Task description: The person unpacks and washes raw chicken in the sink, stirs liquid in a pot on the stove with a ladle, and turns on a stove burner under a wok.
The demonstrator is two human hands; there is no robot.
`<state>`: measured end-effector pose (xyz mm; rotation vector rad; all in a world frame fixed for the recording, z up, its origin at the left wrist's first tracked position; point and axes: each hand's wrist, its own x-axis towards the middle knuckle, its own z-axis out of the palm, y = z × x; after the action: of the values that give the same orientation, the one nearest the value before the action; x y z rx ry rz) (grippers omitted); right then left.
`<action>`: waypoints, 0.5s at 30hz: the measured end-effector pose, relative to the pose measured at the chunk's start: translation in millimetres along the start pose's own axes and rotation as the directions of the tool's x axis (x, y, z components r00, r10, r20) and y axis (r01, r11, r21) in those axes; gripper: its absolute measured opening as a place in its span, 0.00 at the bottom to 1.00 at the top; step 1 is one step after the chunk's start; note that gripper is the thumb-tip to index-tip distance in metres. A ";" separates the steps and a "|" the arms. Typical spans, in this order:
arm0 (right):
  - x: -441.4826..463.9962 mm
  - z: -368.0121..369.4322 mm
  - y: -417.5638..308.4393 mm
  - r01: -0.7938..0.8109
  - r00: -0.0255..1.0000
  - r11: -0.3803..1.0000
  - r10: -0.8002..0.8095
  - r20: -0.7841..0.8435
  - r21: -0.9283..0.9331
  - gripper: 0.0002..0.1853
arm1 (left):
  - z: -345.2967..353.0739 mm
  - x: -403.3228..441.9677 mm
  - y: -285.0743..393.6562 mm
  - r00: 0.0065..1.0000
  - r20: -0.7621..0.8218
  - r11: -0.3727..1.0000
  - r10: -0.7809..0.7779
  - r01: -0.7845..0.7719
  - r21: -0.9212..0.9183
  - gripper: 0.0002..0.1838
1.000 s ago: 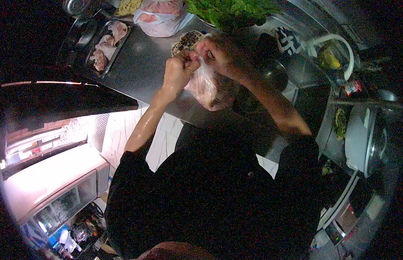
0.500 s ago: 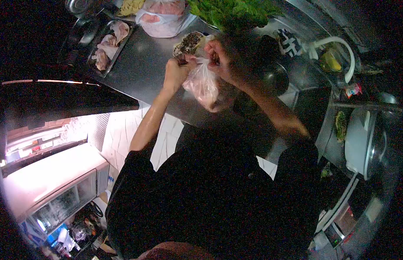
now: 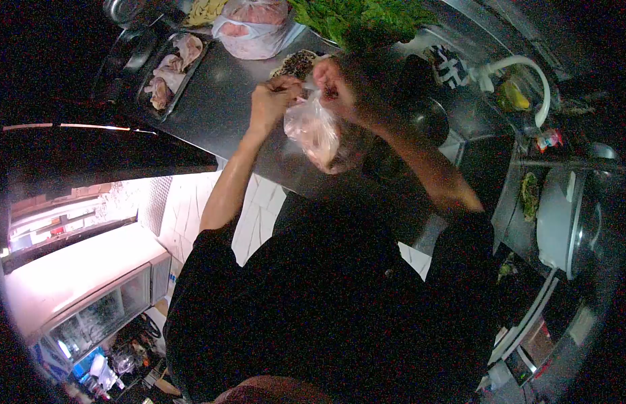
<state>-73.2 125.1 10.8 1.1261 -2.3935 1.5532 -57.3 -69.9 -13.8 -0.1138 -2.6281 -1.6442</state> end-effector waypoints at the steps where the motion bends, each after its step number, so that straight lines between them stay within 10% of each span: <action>1: -3.7 2.1 9.4 0.004 0.999 0.996 0.000 -0.048 0.088 0.19 | -0.1 3.0 -25.7 1.000 0.021 0.994 -0.017 0.019 -0.105 0.11; 6: -3.5 0.9 19.2 0.002 0.999 0.978 0.008 -0.050 0.210 0.16 | -2.5 -7.2 26.8 0.967 -0.012 0.967 0.253 -0.253 0.044 0.15; 15: 0.9 4.9 21.3 0.018 0.999 0.991 -0.021 -0.027 -0.131 0.16 | 3.8 0.9 24.3 0.980 -0.039 0.925 0.195 -0.171 0.340 0.13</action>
<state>-85.2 125.3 -7.4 1.0905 -2.4181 1.3736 -56.2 -55.9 6.3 -0.2726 -2.6996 -1.1049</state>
